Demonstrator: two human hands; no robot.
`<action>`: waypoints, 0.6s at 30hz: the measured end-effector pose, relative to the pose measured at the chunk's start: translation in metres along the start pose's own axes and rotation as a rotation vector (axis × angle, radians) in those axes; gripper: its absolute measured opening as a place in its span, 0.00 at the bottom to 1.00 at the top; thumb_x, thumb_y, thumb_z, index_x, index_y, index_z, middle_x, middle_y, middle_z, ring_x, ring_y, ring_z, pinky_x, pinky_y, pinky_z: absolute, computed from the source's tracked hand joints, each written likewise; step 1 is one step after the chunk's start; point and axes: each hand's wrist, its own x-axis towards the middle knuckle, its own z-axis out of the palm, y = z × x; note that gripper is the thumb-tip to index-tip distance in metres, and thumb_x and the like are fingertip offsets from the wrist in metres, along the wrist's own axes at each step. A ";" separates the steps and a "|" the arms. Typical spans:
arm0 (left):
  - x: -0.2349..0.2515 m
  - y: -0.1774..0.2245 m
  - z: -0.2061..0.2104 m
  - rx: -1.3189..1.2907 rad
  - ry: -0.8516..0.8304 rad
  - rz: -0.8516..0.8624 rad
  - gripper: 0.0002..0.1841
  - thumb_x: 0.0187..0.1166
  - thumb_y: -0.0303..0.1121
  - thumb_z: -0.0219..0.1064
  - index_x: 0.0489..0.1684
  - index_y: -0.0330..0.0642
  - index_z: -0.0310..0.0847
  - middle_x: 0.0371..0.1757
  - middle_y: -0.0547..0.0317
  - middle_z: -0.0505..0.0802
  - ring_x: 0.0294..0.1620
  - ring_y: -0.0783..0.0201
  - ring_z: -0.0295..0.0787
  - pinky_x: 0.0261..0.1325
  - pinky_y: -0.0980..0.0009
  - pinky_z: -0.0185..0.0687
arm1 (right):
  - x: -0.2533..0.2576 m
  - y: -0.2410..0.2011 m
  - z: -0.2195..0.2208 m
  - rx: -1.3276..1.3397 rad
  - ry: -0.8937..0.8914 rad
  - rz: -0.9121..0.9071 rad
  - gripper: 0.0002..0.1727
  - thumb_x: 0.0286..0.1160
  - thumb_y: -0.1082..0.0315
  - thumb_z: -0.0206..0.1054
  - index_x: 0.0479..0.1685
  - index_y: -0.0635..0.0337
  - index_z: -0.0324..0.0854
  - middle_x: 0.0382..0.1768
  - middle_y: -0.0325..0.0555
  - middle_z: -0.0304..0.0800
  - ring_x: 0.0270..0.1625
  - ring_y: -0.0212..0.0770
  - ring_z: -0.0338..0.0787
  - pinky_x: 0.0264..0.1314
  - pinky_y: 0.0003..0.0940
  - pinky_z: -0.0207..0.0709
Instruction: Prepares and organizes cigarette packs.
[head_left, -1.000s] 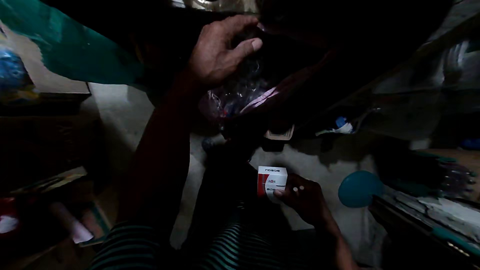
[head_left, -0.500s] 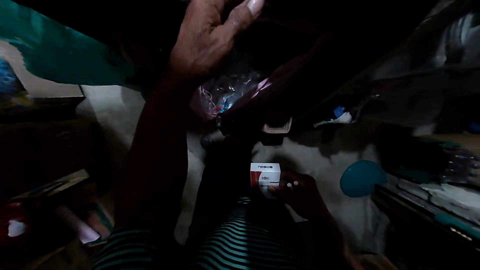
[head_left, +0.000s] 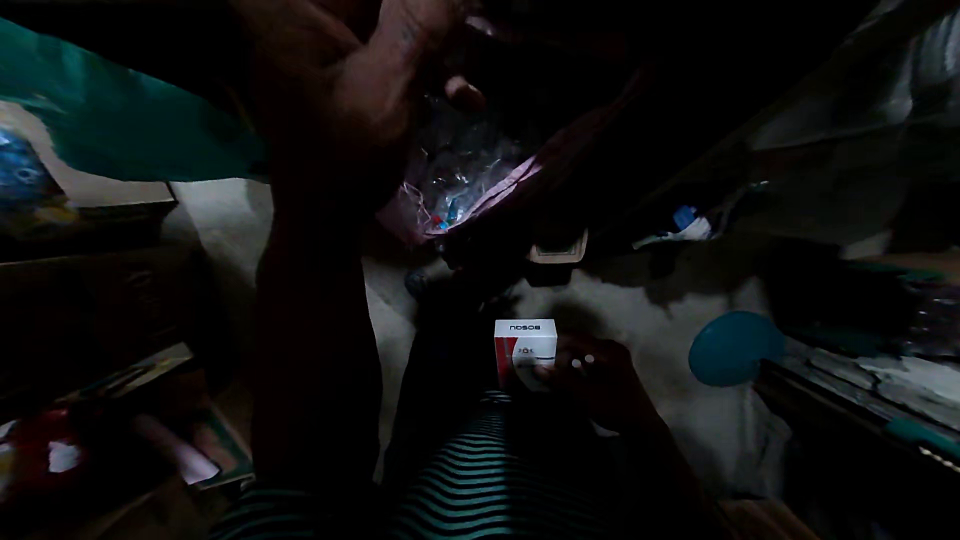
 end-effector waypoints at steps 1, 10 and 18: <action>-0.005 0.002 0.000 0.014 0.025 0.055 0.06 0.81 0.26 0.63 0.32 0.43 0.83 0.29 0.70 0.90 0.33 0.74 0.90 0.39 0.74 0.90 | 0.001 -0.002 0.001 0.008 0.005 -0.001 0.12 0.70 0.63 0.76 0.41 0.65 0.89 0.31 0.28 0.88 0.35 0.09 0.81 0.41 0.07 0.77; -0.158 -0.013 0.030 -0.004 -0.298 -0.414 0.30 0.86 0.46 0.61 0.80 0.35 0.70 0.62 0.56 0.91 0.54 0.71 0.90 0.57 0.69 0.90 | 0.020 -0.008 0.015 0.209 0.241 0.121 0.08 0.67 0.65 0.78 0.41 0.54 0.88 0.29 0.22 0.91 0.32 0.17 0.88 0.38 0.18 0.86; -0.173 -0.019 0.019 0.058 -0.270 -0.293 0.20 0.88 0.33 0.60 0.74 0.32 0.79 0.61 0.52 0.92 0.58 0.72 0.90 0.64 0.73 0.86 | 0.047 -0.029 0.014 -0.077 0.146 0.024 0.14 0.66 0.63 0.77 0.48 0.58 0.89 0.22 0.23 0.81 0.22 0.15 0.75 0.26 0.13 0.74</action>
